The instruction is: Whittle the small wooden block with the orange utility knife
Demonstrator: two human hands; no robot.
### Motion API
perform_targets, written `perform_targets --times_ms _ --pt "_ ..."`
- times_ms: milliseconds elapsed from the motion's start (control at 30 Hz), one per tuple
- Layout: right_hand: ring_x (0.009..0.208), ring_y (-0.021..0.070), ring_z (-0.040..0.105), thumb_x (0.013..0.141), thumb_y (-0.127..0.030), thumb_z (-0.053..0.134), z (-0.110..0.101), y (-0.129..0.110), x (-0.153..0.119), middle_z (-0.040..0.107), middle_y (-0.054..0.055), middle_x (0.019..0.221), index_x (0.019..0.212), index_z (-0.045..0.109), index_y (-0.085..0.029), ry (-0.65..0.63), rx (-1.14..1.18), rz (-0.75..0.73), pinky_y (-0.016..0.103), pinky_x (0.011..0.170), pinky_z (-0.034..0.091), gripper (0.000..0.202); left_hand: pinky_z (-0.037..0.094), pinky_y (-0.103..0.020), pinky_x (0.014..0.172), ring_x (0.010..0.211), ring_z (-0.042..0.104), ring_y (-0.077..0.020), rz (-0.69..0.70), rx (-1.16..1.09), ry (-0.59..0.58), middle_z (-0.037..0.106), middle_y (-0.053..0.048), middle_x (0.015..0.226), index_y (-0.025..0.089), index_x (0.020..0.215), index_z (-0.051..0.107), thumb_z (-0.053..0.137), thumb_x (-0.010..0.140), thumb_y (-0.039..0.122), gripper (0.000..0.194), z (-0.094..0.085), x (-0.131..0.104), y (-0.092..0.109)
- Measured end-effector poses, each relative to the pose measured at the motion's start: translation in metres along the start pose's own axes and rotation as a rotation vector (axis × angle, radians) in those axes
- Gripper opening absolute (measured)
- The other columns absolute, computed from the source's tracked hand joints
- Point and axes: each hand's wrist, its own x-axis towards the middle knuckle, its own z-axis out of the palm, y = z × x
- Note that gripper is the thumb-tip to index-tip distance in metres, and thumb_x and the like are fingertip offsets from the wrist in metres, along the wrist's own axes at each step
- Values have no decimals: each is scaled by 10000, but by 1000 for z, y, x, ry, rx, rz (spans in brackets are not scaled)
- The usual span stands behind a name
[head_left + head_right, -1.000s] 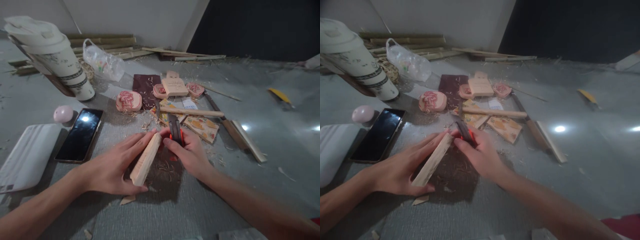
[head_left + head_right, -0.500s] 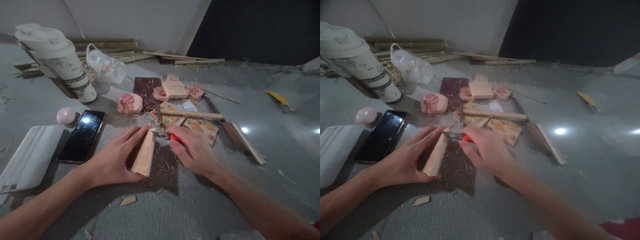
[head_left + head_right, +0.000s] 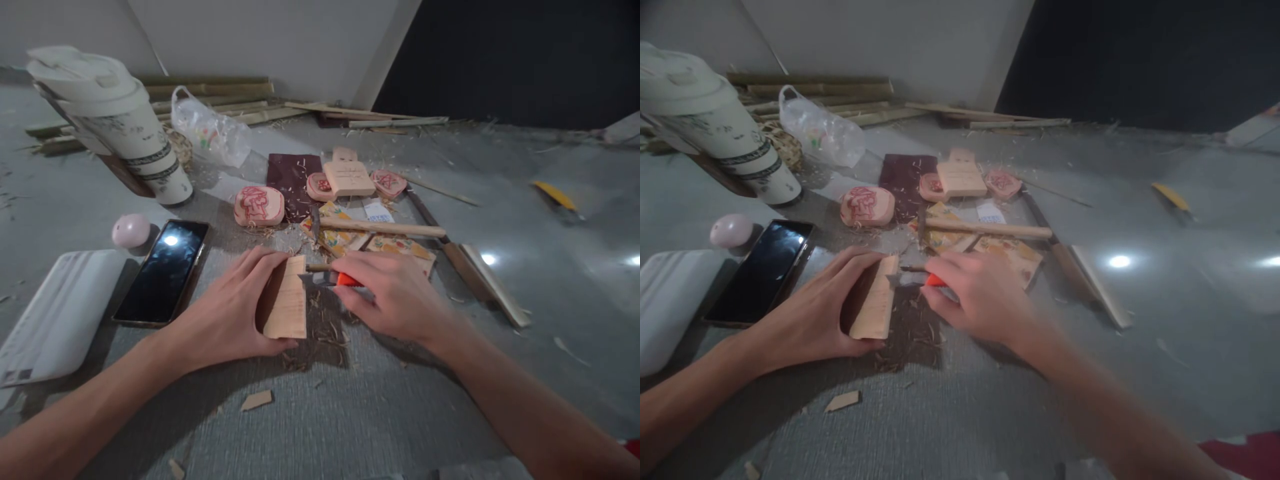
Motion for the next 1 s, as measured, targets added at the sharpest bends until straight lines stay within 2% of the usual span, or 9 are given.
perform_targets --times_ms 133,333,533,633,733,833,933,1000 --pt "819 203 659 1058 -355 477 1 2 1 753 79 1050 1059 703 -178 -17 0 -5 344 702 411 287 466 -515 1154 1382 503 -359 -10 12 -2 461 -132 1508 246 1495 313 835 729 620 999 1 1 -1" --pt "839 202 671 1056 -343 488 1 7 2 758 66 1025 1051 707 -185 -37 3 -5 334 707 421 270 484 -506 1118 1336 537 -357 -5 34 3 492 -134 1477 235 1479 348 835 719 615 979 2 2 -2" --pt "796 205 672 1089 -389 464 -2 -4 4 772 87 1026 1038 721 -169 120 -132 13 341 675 417 343 483 -514 1119 1343 540 -367 -33 12 52 517 -140 1459 229 1455 382 836 719 603 942 -1 4 -2" --pt "790 207 673 1080 -379 499 -4 -6 3 775 79 1004 1043 726 -172 176 -214 43 338 665 413 310 500 -505 1097 1325 555 -364 -71 -34 81 522 -139 1447 230 1455 394 830 730 617 930 -3 5 -1" --pt "763 196 666 1050 -329 556 -7 8 2 778 68 1009 1092 718 -191 226 -283 191 319 626 389 218 509 -508 1079 1288 572 -358 -110 -52 108 537 -135 1411 216 1438 419 830 731 627 915 -6 5 -2" --pt "745 210 651 1007 -340 620 -9 32 2 760 54 907 1040 709 -213 249 -319 369 314 608 359 158 506 -510 1083 1278 578 -358 -120 -54 141 540 -134 1400 208 1436 422 823 747 613 895 -6 5 -6" --pt "750 224 639 993 -421 641 -9 54 4 725 46 824 929 689 -229 226 -311 445 321 623 368 208 503 -515 1090 1282 576 -361 -124 -62 170 544 -137 1393 207 1444 409 811 767 595 878 -5 5 -9" --pt "805 234 651 979 -445 659 -7 63 4 732 65 916 931 686 -227 239 -295 452 331 649 403 224 499 -523 1094 1294 568 -363 -130 -56 176 542 -138 1394 214 1443 402 807 774 587 866 -5 4 -10"
